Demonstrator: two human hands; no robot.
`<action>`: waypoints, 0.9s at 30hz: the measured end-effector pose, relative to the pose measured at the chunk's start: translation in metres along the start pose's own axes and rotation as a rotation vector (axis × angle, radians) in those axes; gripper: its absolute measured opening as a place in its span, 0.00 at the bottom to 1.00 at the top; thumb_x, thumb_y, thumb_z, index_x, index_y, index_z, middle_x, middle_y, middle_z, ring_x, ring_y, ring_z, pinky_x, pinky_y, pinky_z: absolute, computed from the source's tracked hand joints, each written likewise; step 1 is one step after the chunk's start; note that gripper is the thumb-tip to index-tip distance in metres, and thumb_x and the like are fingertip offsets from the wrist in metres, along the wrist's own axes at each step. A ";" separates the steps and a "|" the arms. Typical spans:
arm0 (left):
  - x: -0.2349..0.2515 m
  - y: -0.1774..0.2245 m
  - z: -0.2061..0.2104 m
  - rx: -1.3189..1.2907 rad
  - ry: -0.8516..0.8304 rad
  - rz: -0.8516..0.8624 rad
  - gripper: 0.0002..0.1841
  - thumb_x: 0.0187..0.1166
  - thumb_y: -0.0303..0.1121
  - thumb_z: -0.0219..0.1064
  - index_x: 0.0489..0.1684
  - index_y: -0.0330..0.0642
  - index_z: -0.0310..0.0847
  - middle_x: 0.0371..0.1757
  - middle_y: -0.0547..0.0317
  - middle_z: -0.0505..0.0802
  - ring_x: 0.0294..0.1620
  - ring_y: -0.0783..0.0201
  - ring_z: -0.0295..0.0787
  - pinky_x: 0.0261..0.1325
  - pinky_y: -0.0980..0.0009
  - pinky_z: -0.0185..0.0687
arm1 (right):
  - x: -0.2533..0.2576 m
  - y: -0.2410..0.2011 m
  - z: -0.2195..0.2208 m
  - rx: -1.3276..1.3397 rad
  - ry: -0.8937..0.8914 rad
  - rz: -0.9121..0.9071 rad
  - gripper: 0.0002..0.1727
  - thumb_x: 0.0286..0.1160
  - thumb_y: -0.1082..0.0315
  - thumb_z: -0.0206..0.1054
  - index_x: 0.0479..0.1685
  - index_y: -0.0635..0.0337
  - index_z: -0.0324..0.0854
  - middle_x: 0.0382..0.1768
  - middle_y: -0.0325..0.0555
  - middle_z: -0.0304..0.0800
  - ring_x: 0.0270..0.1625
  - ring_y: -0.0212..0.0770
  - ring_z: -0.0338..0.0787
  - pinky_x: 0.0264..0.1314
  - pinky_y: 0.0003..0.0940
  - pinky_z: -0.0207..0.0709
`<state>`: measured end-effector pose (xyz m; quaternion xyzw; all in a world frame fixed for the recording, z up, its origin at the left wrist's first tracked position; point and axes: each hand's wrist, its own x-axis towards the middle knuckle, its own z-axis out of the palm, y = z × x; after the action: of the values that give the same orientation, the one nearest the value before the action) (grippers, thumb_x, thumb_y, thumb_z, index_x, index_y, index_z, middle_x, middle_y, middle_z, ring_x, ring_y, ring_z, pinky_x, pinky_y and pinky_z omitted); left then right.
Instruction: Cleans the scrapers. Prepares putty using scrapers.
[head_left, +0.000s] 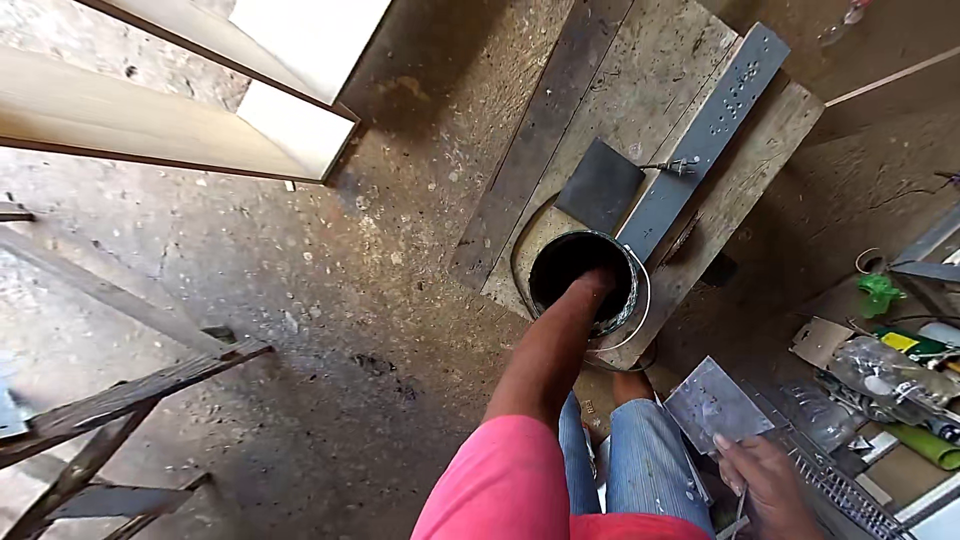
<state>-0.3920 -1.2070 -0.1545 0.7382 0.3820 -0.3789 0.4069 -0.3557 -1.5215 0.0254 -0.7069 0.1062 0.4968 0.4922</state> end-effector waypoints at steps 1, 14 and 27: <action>0.001 0.002 0.003 -0.009 0.023 -0.019 0.24 0.80 0.43 0.67 0.66 0.32 0.82 0.69 0.32 0.85 0.73 0.34 0.79 0.70 0.33 0.74 | 0.001 0.000 -0.004 -0.001 -0.004 0.005 0.06 0.71 0.74 0.66 0.30 0.55 0.88 0.12 0.35 0.80 0.11 0.23 0.70 0.15 0.18 0.68; -0.063 -0.031 0.030 -0.107 0.198 -0.096 0.17 0.73 0.33 0.74 0.55 0.33 0.84 0.55 0.34 0.90 0.57 0.35 0.87 0.54 0.37 0.82 | 0.012 -0.024 0.024 0.001 -0.191 -0.006 0.05 0.72 0.72 0.68 0.32 0.54 0.89 0.12 0.33 0.79 0.11 0.23 0.70 0.16 0.18 0.67; -0.154 -0.064 -0.015 -0.335 0.431 -0.117 0.12 0.80 0.32 0.63 0.54 0.43 0.88 0.45 0.42 0.94 0.48 0.40 0.92 0.48 0.35 0.84 | 0.025 -0.046 0.032 -0.178 -0.463 -0.246 0.07 0.73 0.68 0.72 0.46 0.51 0.93 0.36 0.32 0.96 0.27 0.22 0.86 0.33 0.17 0.82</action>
<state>-0.5090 -1.2084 -0.0348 0.7009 0.5590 -0.1676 0.4102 -0.3334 -1.4653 0.0316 -0.6226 -0.1398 0.5889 0.4960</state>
